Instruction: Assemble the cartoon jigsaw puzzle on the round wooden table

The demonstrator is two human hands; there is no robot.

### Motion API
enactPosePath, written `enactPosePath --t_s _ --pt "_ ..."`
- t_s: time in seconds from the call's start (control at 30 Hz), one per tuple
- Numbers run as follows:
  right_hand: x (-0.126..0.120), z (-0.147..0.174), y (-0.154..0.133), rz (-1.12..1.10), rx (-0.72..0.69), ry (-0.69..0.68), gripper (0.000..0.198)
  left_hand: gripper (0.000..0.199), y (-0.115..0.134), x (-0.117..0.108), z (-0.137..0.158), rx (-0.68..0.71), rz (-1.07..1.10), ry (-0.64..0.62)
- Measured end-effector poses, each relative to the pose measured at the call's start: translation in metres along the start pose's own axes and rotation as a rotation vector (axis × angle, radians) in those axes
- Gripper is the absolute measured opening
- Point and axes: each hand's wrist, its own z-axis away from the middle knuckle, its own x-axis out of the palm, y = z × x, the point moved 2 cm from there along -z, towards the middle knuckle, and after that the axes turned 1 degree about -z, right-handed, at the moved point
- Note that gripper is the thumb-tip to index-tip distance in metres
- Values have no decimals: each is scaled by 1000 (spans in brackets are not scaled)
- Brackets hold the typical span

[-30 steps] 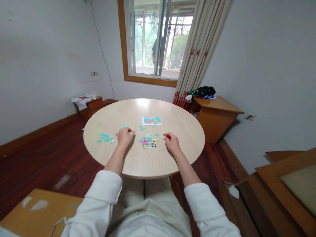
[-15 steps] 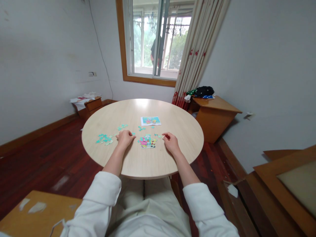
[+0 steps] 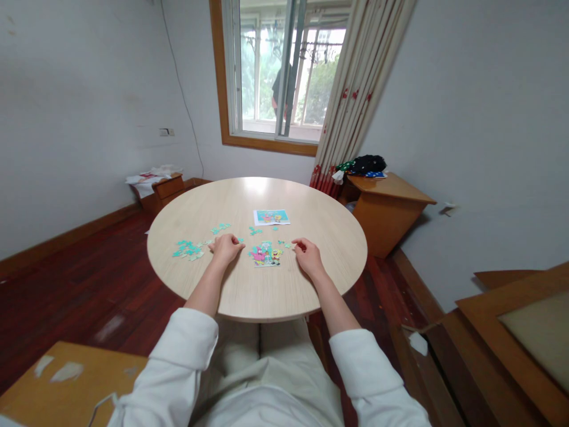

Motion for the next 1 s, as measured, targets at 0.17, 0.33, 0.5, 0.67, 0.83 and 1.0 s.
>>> enactPosePath --t_s 0.17,0.33,0.5,0.67,0.83,1.0 --pt "0 0 1 17 10 -9 23 19 0 1 0 -15 16 5" --pt "4 -2 1 107 -20 -13 22 18 1 0 1 -23 16 -28" --pt "15 -10 0 246 -119 -69 22 16 2 -1 1 -15 22 -41" --pt "28 -21 4 386 -137 -133 24 15 1 1 0 -6 22 -38" --pt "35 -32 11 452 -104 -129 17 11 1 4 0 -18 21 -66" --pt "37 -38 15 440 -70 -97 9 9 3 3 1 -5 76 -64"
